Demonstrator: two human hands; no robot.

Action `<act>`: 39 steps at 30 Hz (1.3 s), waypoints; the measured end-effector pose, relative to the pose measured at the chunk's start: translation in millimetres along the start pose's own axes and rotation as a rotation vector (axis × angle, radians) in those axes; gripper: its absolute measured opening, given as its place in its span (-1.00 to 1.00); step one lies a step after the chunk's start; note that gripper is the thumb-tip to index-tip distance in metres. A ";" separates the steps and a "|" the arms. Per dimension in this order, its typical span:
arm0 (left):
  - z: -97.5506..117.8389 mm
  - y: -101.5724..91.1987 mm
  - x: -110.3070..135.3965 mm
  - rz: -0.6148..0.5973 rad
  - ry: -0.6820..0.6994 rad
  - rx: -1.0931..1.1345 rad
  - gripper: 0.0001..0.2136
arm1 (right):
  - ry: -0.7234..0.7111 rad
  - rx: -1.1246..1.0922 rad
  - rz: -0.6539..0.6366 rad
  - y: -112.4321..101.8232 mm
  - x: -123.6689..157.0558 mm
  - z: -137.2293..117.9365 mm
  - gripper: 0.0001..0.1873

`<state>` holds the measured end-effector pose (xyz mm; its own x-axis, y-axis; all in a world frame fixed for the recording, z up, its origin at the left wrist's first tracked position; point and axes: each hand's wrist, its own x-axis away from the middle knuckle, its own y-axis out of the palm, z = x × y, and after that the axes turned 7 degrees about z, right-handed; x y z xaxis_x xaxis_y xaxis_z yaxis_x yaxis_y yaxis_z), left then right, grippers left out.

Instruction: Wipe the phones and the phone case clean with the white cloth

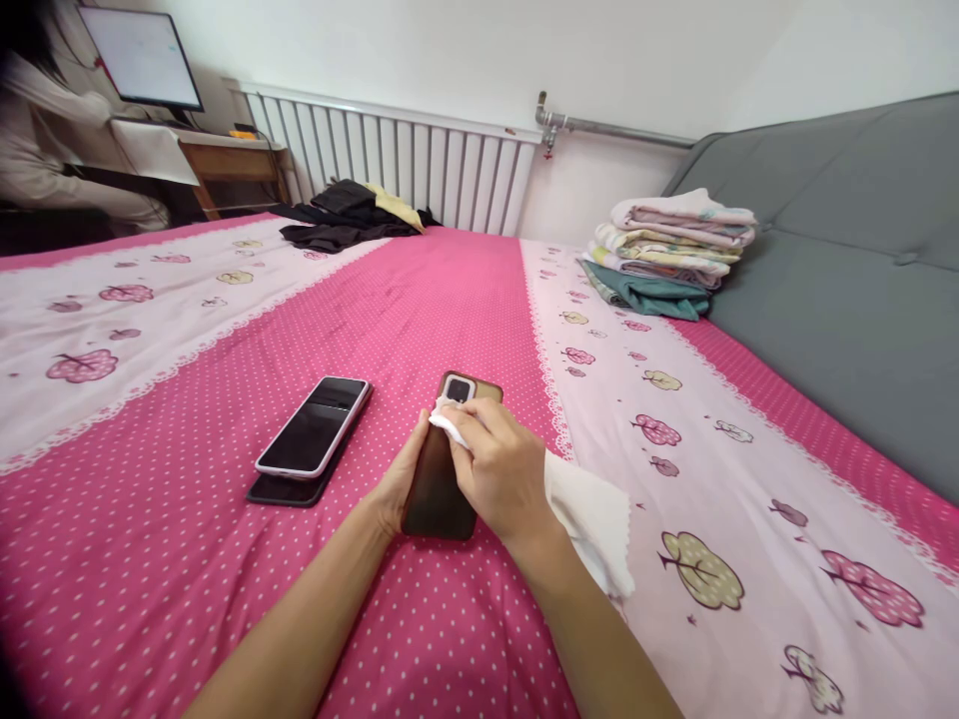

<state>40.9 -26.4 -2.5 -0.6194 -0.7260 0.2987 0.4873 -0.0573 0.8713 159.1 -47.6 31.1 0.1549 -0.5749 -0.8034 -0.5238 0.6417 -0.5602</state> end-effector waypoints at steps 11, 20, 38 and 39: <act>2.1 -5.6 -2.4 -0.028 0.052 0.023 -0.47 | 0.089 0.058 -0.137 -16.6 -4.0 0.9 -0.72; 1.6 -3.2 -0.2 -0.006 -0.025 0.004 -0.45 | 0.103 0.137 -0.001 -10.9 -3.5 3.5 -0.74; -3.4 -9.2 -3.7 -0.128 -0.015 -0.232 -0.34 | 0.365 -0.199 0.083 -12.6 -8.9 14.6 -0.77; -4.0 -9.1 -4.1 -0.124 -0.002 -0.237 -0.34 | 0.374 -0.233 0.089 -12.8 -9.2 15.3 -0.78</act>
<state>41.4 -25.6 -13.2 -0.6846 -0.7020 0.1962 0.5378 -0.3048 0.7860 177.2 -42.8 42.6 -0.1906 -0.6941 -0.6942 -0.7025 0.5904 -0.3974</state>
